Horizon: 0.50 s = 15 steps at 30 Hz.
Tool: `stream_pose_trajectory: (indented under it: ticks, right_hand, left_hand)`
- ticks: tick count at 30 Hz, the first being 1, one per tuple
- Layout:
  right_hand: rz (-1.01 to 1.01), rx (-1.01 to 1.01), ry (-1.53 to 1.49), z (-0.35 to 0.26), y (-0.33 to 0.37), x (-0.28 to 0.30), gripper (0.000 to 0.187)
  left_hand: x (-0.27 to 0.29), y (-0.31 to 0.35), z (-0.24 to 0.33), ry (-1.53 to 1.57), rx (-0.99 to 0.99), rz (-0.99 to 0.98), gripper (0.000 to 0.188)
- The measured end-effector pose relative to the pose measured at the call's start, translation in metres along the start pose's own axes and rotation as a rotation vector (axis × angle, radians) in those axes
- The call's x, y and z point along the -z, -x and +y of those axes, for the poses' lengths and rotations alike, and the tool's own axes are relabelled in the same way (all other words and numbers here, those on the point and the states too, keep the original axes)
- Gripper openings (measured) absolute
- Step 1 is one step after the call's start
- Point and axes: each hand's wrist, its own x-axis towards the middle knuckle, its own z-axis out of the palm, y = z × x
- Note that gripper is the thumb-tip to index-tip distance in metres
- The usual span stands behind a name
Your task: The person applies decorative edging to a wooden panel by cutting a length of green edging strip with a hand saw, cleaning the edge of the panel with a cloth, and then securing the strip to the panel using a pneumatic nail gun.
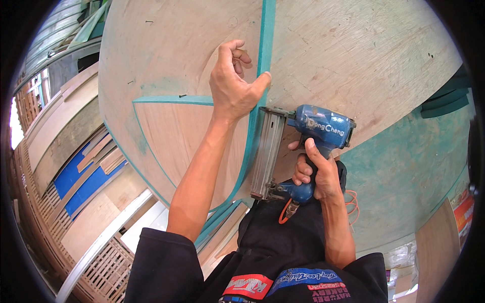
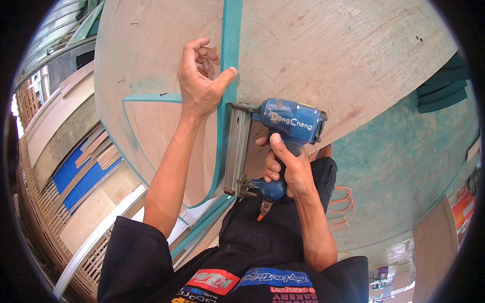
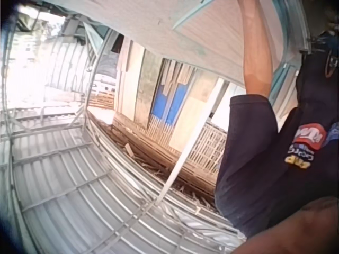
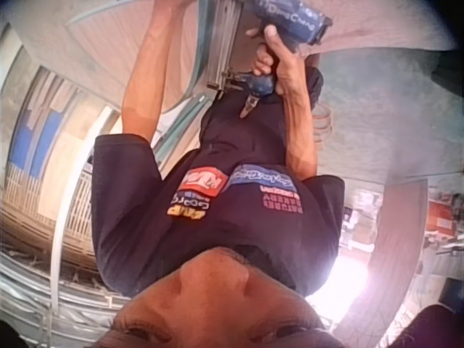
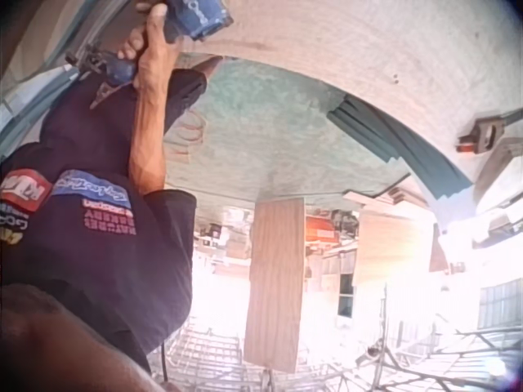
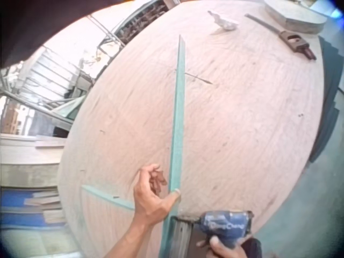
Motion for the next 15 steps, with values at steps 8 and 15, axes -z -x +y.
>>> stream_pose_trajectory:
  ticks: [8, 15]
  right_hand:
    - [0.0, 0.003, 0.04, 0.0004, -0.0014, -0.0014, 0.049]
    - [0.011, 0.005, 0.073, 0.0012, -0.0027, -0.0012, 0.05]
  left_hand:
    - [-0.0007, 0.0009, -0.0005, -0.014, 0.001, 0.0, 0.062]
    - [-0.0012, -0.0025, 0.005, 0.023, 0.034, 0.014, 0.06]
